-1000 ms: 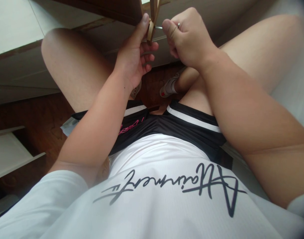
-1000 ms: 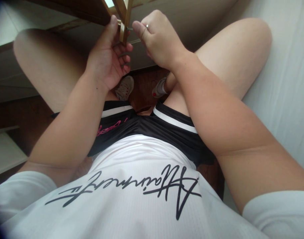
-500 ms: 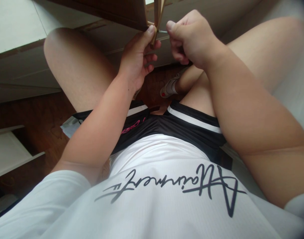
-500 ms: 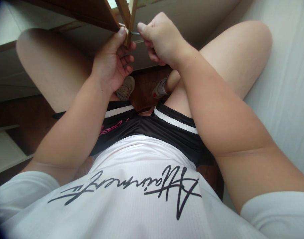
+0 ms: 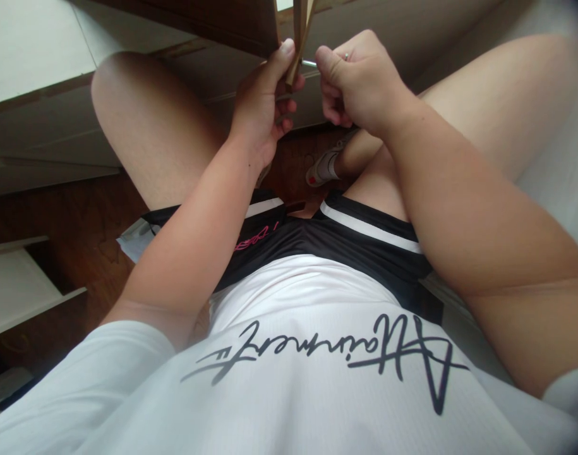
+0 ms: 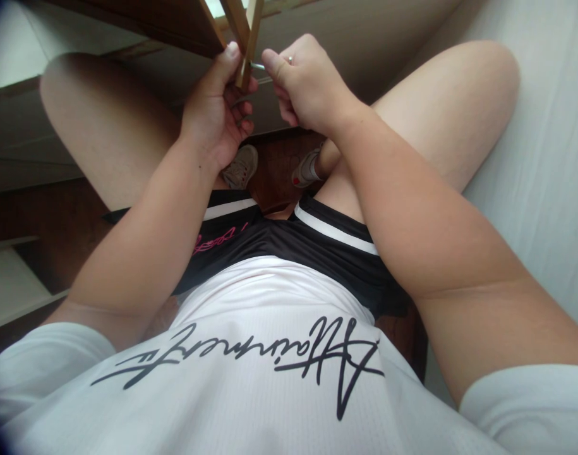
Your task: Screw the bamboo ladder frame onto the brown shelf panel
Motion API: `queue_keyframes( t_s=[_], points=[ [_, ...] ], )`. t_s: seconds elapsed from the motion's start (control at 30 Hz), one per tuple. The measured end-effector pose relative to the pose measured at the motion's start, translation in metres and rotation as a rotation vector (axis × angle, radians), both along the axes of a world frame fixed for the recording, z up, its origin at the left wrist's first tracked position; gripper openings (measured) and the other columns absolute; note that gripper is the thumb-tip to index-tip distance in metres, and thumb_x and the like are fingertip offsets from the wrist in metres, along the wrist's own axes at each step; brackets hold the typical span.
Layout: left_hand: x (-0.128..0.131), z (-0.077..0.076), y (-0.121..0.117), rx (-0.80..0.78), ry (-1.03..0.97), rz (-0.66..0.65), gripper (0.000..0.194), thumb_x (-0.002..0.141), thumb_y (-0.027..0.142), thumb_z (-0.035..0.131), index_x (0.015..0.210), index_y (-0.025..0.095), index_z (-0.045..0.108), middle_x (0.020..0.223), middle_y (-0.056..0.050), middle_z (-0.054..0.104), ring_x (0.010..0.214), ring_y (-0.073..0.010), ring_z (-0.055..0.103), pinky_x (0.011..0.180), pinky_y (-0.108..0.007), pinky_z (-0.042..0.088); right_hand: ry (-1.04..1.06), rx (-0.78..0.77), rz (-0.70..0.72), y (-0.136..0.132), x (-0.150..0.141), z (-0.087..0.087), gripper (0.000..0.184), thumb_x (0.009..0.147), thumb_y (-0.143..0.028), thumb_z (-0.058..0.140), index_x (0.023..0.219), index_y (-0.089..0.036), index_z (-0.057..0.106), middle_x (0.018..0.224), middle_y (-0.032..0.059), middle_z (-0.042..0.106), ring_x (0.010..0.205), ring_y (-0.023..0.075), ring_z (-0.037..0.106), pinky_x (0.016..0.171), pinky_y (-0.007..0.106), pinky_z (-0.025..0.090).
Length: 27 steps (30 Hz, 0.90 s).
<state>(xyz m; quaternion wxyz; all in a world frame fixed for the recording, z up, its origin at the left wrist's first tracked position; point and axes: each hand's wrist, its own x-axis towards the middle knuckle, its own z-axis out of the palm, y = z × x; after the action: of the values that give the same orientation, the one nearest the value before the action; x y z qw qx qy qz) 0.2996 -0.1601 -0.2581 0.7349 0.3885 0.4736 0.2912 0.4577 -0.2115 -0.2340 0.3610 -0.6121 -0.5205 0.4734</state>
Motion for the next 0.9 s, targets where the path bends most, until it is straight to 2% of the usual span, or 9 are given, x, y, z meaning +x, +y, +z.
queue_keyframes(
  t_s=[0.1, 0.17, 0.23, 0.33, 0.47, 0.63, 0.77, 0.9],
  points=[
    [0.000, 0.003, -0.002, -0.018, -0.018, 0.009, 0.023, 0.080, 0.049, 0.070, 0.073, 0.027, 0.067, 0.085, 0.000, 0.069, 0.069, -0.0161, 0.062, 0.044, -0.026, 0.036, 0.281, -0.198, 0.024, 0.001, 0.002, 0.001, 0.057, 0.082, -0.065, 0.061, 0.055, -0.024, 0.031, 0.045, -0.0049, 0.024, 0.038, 0.0121, 0.032, 0.038, 0.028, 0.022],
    [0.000, 0.005, -0.004, -0.021, -0.018, -0.013, 0.022, 0.080, 0.049, 0.070, 0.068, 0.031, 0.067, 0.084, 0.001, 0.070, 0.067, -0.0158, 0.059, 0.043, -0.027, 0.034, 0.361, -0.311, 0.050, 0.002, 0.006, 0.003, 0.056, 0.080, -0.063, 0.062, 0.057, -0.025, 0.028, 0.044, -0.0055, 0.020, 0.038, 0.0120, 0.026, 0.038, 0.027, 0.019],
    [0.000, 0.006, -0.005, -0.017, -0.015, -0.035, 0.021, 0.080, 0.049, 0.070, 0.066, 0.033, 0.066, 0.081, 0.003, 0.070, 0.065, -0.0153, 0.056, 0.043, -0.028, 0.033, 0.377, -0.352, 0.066, 0.002, 0.010, 0.003, 0.055, 0.080, -0.060, 0.064, 0.058, -0.025, 0.028, 0.045, -0.0057, 0.020, 0.038, 0.0117, 0.024, 0.038, 0.026, 0.018],
    [0.000, 0.005, -0.006, -0.004, -0.011, -0.046, 0.020, 0.079, 0.051, 0.071, 0.069, 0.034, 0.065, 0.082, 0.005, 0.071, 0.066, -0.0145, 0.056, 0.043, -0.028, 0.033, 0.300, -0.216, 0.037, 0.002, 0.011, 0.002, 0.052, 0.080, -0.055, 0.066, 0.056, -0.024, 0.032, 0.048, -0.0054, 0.021, 0.038, 0.0117, 0.029, 0.038, 0.028, 0.018],
    [0.000, 0.004, -0.005, -0.002, 0.013, -0.033, 0.023, 0.080, 0.052, 0.070, 0.069, 0.032, 0.066, 0.086, 0.002, 0.072, 0.069, -0.0161, 0.062, 0.042, -0.028, 0.036, 0.027, -0.016, 0.043, -0.001, 0.007, 0.002, 0.051, 0.088, -0.055, 0.056, 0.051, -0.025, 0.037, 0.045, -0.0018, 0.031, 0.041, 0.0138, 0.036, 0.044, 0.031, 0.023],
    [0.000, 0.002, -0.002, -0.007, 0.011, -0.011, 0.023, 0.082, 0.048, 0.069, 0.065, 0.033, 0.067, 0.082, 0.003, 0.070, 0.060, -0.0134, 0.059, 0.039, -0.025, 0.039, -0.295, 0.137, 0.057, -0.003, 0.011, 0.005, 0.042, 0.088, -0.049, 0.061, 0.053, -0.033, 0.044, 0.052, 0.0047, 0.044, 0.064, 0.0231, 0.046, 0.053, 0.034, 0.028],
    [-0.001, 0.002, -0.001, 0.006, -0.016, -0.004, 0.021, 0.078, 0.048, 0.073, 0.063, 0.036, 0.065, 0.079, 0.004, 0.070, 0.061, -0.0149, 0.059, 0.037, -0.026, 0.038, -0.300, 0.174, 0.021, -0.002, 0.013, 0.002, 0.038, 0.085, -0.044, 0.066, 0.056, -0.035, 0.043, 0.052, 0.0057, 0.038, 0.076, 0.0274, 0.049, 0.054, 0.035, 0.027],
    [-0.001, 0.005, -0.002, -0.008, 0.016, -0.008, 0.024, 0.082, 0.047, 0.069, 0.062, 0.035, 0.065, 0.080, 0.004, 0.070, 0.062, -0.0147, 0.060, 0.038, -0.027, 0.038, -0.157, 0.135, -0.027, -0.002, 0.005, -0.003, 0.045, 0.086, -0.048, 0.066, 0.054, -0.031, 0.039, 0.050, 0.0035, 0.037, 0.063, 0.0233, 0.045, 0.051, 0.034, 0.025]
  ],
)
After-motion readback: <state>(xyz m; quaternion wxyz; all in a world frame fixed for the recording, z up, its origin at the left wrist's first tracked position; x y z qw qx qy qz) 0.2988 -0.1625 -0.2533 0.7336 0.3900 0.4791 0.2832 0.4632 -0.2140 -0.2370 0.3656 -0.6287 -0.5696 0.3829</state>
